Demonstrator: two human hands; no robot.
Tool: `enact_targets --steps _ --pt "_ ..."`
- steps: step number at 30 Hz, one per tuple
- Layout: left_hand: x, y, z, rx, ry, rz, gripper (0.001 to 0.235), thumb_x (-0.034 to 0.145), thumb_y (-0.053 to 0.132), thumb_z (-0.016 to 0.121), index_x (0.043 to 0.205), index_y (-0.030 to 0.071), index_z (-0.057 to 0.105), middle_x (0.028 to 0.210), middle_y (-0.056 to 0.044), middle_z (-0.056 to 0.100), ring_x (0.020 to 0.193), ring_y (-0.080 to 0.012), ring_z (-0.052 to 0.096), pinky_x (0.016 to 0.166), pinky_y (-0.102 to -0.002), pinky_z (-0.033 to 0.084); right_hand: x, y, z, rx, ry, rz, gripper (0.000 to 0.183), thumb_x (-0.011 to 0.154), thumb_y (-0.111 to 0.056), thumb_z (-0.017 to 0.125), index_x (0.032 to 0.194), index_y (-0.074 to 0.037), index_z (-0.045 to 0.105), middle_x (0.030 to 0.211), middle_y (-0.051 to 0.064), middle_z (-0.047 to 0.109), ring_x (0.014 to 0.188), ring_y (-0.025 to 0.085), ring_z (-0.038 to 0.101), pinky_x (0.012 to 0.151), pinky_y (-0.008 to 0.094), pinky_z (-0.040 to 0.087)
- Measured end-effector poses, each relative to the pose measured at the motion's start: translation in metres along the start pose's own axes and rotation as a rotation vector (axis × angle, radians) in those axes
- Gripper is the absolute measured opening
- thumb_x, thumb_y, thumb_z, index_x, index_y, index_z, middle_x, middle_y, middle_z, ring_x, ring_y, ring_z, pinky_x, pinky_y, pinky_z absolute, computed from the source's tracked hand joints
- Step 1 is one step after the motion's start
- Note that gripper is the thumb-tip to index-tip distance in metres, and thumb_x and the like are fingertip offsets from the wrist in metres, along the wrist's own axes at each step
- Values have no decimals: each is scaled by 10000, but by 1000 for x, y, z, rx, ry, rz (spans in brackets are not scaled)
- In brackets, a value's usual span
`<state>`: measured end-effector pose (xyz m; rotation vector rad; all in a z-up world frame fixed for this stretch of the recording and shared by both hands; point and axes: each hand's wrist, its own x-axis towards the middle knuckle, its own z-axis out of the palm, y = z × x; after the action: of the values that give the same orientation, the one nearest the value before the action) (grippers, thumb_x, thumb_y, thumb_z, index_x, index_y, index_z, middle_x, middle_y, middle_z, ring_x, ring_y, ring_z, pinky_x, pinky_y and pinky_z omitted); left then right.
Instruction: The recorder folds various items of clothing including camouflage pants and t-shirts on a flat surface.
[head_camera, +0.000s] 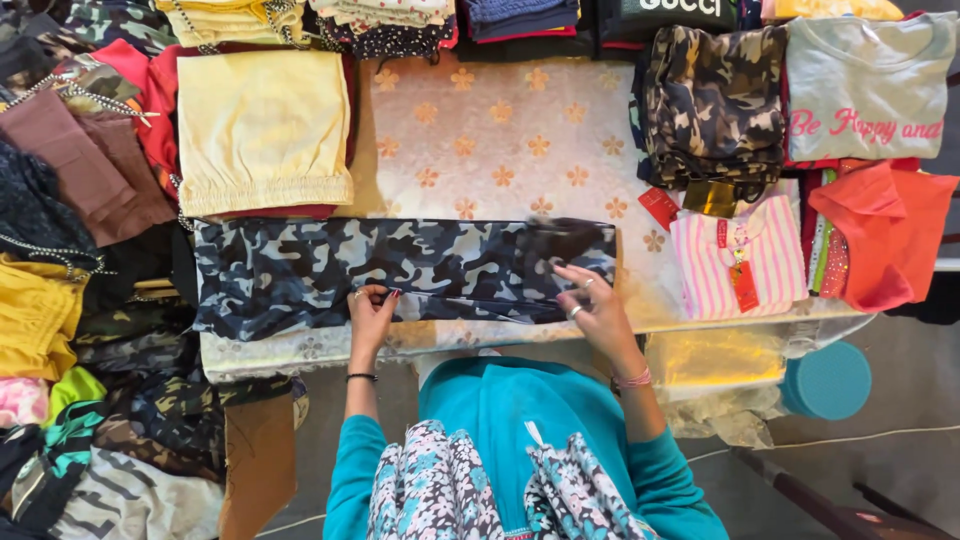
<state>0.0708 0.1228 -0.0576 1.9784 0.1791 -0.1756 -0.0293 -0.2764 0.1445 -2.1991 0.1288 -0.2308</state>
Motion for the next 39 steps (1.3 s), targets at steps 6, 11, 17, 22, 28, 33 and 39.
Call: enact_targets --steps 6,11,17,22,28,33,39 --pt "-3 1 -2 -26 -7 -15 348 883 234 797 1076 -1 628 1039 -60 520 767 -112 534 697 -260 494 -17 133 3 -48 180 400 342 952 -186 752 1264 -55 702 986 97 742 840 172 700 732 284 561" --pt "-3 4 0 -10 10 12 333 880 235 796 1052 -2 638 1039 -60 516 750 -113 538 690 -258 496 -4 203 25 -38 291 590 512 887 -285 850 1186 47 600 944 87 721 809 130 680 678 262 536" --pt "-5 -8 30 181 102 106 355 852 244 837 1034 -2 658 1042 -115 544 744 -154 574 683 -286 509 19 202 -15 -4 134 495 288 808 -206 835 995 1 763 814 82 746 708 150 649 646 329 515" --pt "-29 4 93 -103 -238 52 291 888 239 786 1075 45 678 994 -88 640 819 -140 614 725 -283 532 28 120 -62 -1012 562 78 550 650 -343 874 1067 -19 717 992 161 711 871 365 673 729 421 529" --pt "-42 59 86 78 -142 136 281 863 198 801 1058 38 676 1037 -95 526 804 -159 558 735 -285 522 39 112 8 -453 195 210 429 780 -343 894 997 -51 667 919 125 657 853 315 663 768 428 531" --pt "-32 28 83 -76 -262 72 291 902 194 753 1122 35 650 1023 -51 599 804 -118 562 733 -256 515 41 201 31 -161 194 284 302 797 -208 840 1002 -27 711 848 98 711 762 217 693 705 348 559" --pt "-38 29 84 -186 -327 -3 295 933 183 718 1170 30 630 1023 -29 620 809 -92 577 744 -238 515 56 166 6 414 167 504 240 880 -129 820 1059 -10 715 882 11 746 721 64 635 621 225 472"
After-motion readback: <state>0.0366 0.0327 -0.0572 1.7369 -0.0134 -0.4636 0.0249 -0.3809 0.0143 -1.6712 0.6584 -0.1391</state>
